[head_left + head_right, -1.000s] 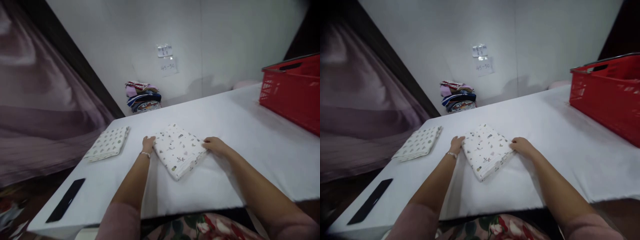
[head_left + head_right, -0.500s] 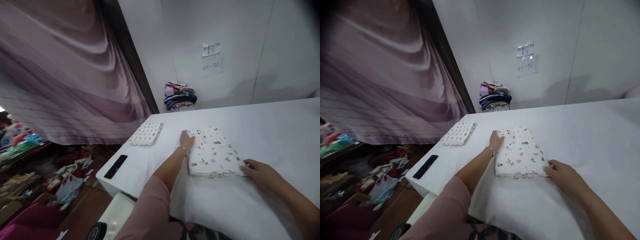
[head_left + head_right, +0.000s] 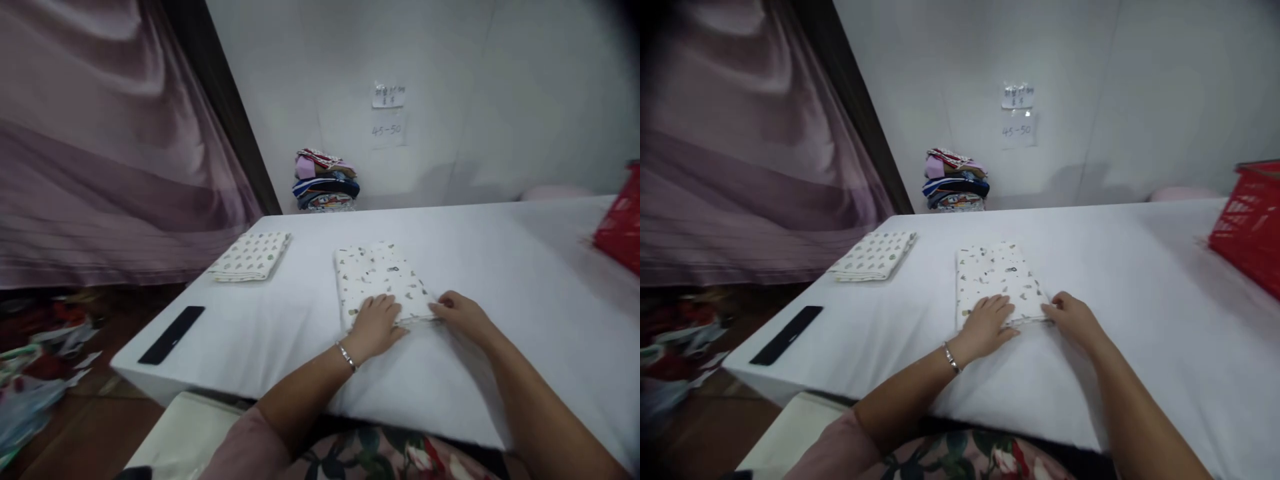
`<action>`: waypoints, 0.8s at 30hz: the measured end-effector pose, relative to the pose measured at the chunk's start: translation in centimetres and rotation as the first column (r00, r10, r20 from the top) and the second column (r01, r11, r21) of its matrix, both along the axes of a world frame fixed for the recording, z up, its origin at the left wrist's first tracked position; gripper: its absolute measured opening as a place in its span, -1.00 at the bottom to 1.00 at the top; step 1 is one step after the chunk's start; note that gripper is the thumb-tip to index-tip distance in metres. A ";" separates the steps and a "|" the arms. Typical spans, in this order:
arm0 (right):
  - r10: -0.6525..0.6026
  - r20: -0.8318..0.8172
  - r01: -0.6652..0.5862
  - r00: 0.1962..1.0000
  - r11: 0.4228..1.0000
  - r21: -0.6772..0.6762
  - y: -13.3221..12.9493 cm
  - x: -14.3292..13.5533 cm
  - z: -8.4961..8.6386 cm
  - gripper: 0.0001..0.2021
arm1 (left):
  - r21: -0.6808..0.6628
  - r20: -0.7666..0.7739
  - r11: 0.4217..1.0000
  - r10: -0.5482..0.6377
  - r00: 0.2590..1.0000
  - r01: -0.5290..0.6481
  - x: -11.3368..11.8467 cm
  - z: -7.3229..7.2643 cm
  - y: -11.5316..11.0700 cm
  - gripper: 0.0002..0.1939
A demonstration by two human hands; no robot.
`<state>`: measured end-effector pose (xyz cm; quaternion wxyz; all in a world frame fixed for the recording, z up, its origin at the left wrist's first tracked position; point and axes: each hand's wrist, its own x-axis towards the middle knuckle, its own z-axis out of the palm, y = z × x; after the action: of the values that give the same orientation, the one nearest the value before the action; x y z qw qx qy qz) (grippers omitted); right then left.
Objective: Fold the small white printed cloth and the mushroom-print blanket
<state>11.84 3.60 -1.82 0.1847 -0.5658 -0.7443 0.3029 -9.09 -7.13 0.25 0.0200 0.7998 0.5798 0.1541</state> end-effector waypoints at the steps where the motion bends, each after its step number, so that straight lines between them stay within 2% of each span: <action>1: -0.002 0.005 0.002 1.000 1.000 0.001 -0.2 -0.1 0.1 -0.69 | 0.016 -0.012 1.000 0.006 1.000 -0.006 -0.1 -0.1 -0.1 -0.58; 8: -0.038 -0.003 0.038 0.999 0.999 -0.024 -0.8 -0.2 -0.3 -0.75 | 0.012 0.001 0.999 0.044 0.999 -0.044 -1.3 -0.7 -0.8 -0.70; 13: -0.026 -0.016 0.026 1.000 0.999 -0.036 -0.8 -0.3 0.1 -0.77 | 0.059 0.150 0.998 0.027 0.988 -0.037 -2.8 -1.2 -2.0 -0.71; 18: -0.036 -0.009 0.036 0.999 0.999 -0.015 -1.1 -0.5 0.6 -0.77 | 0.131 0.219 0.973 0.159 0.963 -0.191 -4.4 -1.7 -3.5 -0.76; 24: -0.054 0.023 0.055 0.998 0.998 -0.013 -1.1 -0.6 0.6 -0.78 | 0.125 0.296 0.940 0.270 0.916 -0.317 -5.5 -2.2 -4.9 -0.77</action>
<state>11.27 2.51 -1.17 0.1806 -0.5905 -0.7286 0.2965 -14.62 -12.07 -1.97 0.0083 0.6730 0.6699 0.3136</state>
